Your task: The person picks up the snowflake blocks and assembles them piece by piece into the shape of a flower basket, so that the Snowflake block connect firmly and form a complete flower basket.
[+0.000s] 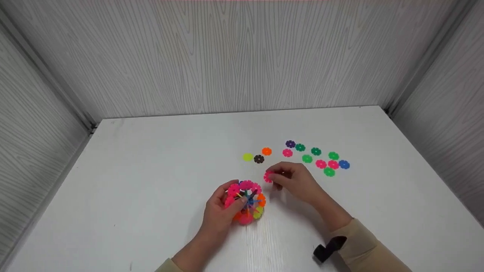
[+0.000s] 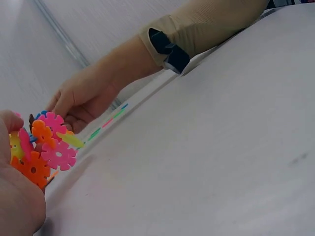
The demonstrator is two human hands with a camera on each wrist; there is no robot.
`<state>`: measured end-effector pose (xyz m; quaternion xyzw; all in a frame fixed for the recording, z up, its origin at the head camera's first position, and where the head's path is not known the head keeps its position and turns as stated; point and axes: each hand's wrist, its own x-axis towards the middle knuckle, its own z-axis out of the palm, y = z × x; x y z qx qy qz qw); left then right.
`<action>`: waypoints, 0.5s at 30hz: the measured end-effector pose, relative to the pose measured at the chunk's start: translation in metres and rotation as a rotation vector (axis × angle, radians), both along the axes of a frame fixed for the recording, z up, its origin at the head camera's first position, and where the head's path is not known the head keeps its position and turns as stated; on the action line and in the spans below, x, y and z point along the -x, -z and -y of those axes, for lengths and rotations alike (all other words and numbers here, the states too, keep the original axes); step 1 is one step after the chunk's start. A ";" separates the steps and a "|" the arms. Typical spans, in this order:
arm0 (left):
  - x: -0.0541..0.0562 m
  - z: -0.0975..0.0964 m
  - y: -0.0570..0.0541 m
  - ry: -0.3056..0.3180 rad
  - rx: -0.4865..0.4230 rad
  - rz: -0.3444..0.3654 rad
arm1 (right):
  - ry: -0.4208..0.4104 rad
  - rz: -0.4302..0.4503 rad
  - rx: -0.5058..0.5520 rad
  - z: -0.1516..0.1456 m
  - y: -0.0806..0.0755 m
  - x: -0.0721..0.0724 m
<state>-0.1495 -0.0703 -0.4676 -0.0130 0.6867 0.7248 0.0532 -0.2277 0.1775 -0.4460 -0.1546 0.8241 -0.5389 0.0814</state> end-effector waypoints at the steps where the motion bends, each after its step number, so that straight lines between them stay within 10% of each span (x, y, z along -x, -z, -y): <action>1: 0.000 0.000 0.000 -0.004 0.005 -0.002 | -0.003 -0.014 0.027 -0.001 -0.003 -0.005; 15: 0.000 0.001 -0.001 -0.029 0.020 0.014 | 0.003 -0.269 0.022 0.023 -0.015 -0.038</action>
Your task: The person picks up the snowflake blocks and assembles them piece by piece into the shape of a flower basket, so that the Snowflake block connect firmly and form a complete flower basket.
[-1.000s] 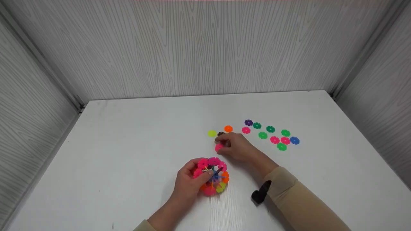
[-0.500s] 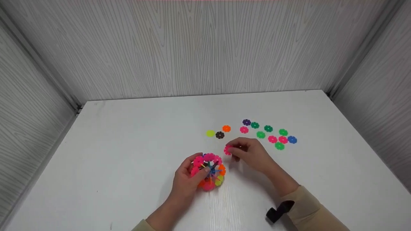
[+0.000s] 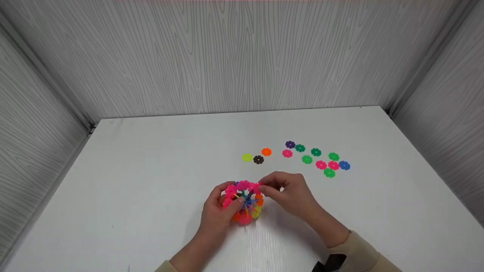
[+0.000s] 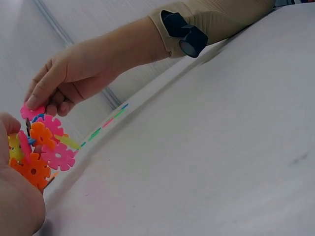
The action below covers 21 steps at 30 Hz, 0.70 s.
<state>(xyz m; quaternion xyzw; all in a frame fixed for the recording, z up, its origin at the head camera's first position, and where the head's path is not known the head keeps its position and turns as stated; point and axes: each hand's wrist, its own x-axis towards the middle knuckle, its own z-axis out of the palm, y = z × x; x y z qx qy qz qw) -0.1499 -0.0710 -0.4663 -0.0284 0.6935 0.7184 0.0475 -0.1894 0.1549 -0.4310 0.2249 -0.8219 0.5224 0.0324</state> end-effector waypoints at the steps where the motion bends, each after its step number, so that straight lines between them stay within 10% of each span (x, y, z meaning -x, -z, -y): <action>1: 0.000 0.000 0.000 -0.005 0.002 0.003 | -0.002 -0.012 -0.004 0.001 0.000 0.000; 21: -0.003 -0.002 -0.002 -0.031 -0.010 -0.006 | -0.039 -0.086 -0.028 0.002 -0.001 -0.002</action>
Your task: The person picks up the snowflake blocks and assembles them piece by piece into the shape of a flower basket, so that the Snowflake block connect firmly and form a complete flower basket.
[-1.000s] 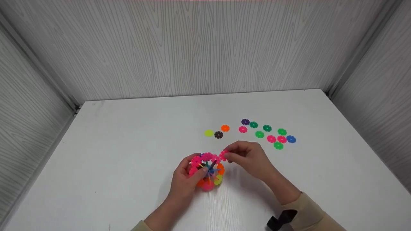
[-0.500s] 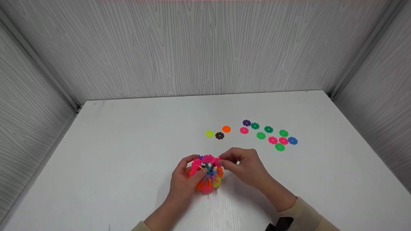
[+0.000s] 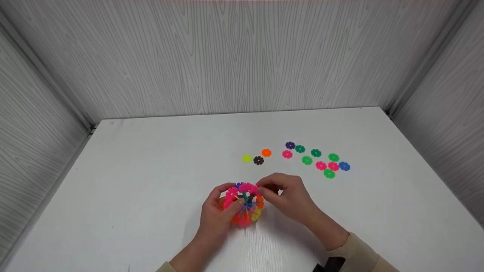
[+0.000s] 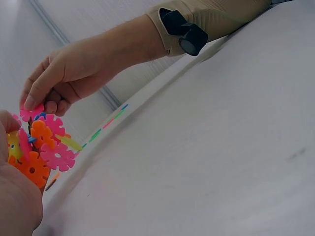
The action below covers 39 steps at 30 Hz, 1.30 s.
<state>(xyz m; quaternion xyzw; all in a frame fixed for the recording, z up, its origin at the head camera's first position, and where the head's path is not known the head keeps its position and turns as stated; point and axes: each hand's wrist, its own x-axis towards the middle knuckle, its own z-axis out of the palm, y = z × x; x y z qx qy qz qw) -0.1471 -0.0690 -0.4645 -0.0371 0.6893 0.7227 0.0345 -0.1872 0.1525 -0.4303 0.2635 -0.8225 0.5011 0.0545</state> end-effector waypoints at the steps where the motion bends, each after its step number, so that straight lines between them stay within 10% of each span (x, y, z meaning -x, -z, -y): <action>1: 0.000 0.000 0.000 0.001 -0.004 -0.002 | -0.002 -0.008 0.003 0.000 0.000 0.000; 39: 0.000 0.001 -0.001 -0.010 -0.033 -0.010 | -0.061 0.025 0.037 0.002 0.002 -0.001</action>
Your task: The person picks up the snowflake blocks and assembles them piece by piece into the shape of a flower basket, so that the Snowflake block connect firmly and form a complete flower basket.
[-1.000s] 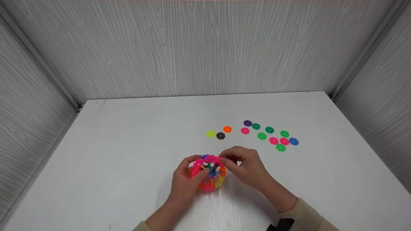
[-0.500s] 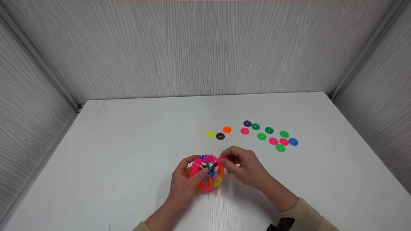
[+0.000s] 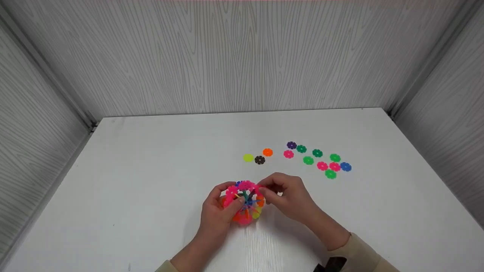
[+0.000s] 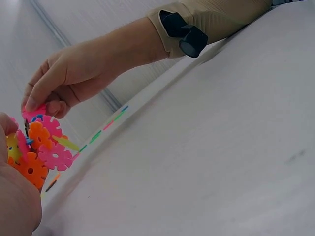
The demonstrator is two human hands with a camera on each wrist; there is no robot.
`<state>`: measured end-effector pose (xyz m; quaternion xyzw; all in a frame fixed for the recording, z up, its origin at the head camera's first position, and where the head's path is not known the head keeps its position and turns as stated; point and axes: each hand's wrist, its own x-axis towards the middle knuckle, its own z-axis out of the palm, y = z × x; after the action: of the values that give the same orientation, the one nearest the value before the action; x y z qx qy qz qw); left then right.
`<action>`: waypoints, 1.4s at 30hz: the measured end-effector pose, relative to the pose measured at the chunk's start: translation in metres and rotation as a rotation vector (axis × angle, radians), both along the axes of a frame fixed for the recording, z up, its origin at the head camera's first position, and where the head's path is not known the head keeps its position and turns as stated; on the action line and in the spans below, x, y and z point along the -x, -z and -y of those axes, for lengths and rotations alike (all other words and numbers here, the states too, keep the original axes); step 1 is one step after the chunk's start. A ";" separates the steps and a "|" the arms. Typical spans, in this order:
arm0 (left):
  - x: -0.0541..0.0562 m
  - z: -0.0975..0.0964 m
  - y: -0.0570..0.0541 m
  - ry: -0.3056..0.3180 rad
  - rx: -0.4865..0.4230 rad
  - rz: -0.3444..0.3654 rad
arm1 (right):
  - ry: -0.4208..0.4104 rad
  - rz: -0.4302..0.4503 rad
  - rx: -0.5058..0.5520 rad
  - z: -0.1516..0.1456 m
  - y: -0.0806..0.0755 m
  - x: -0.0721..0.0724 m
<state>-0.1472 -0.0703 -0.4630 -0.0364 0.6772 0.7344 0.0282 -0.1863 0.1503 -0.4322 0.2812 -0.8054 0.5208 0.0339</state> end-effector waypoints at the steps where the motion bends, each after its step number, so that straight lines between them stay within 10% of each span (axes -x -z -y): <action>1: 0.000 0.000 0.000 0.004 -0.004 -0.005 | -0.001 -0.004 0.011 0.000 0.000 0.000; 26: -0.001 0.000 -0.003 -0.002 -0.031 -0.004 | -0.018 0.000 0.000 0.002 0.003 0.003; 42: -0.002 0.003 0.001 0.311 -0.210 0.085 | -0.101 0.156 0.020 -0.015 0.005 0.013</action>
<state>-0.1453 -0.0730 -0.4636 0.0411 0.5924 0.7856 0.1736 -0.1998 0.1649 -0.4370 0.2796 -0.7851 0.5502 -0.0522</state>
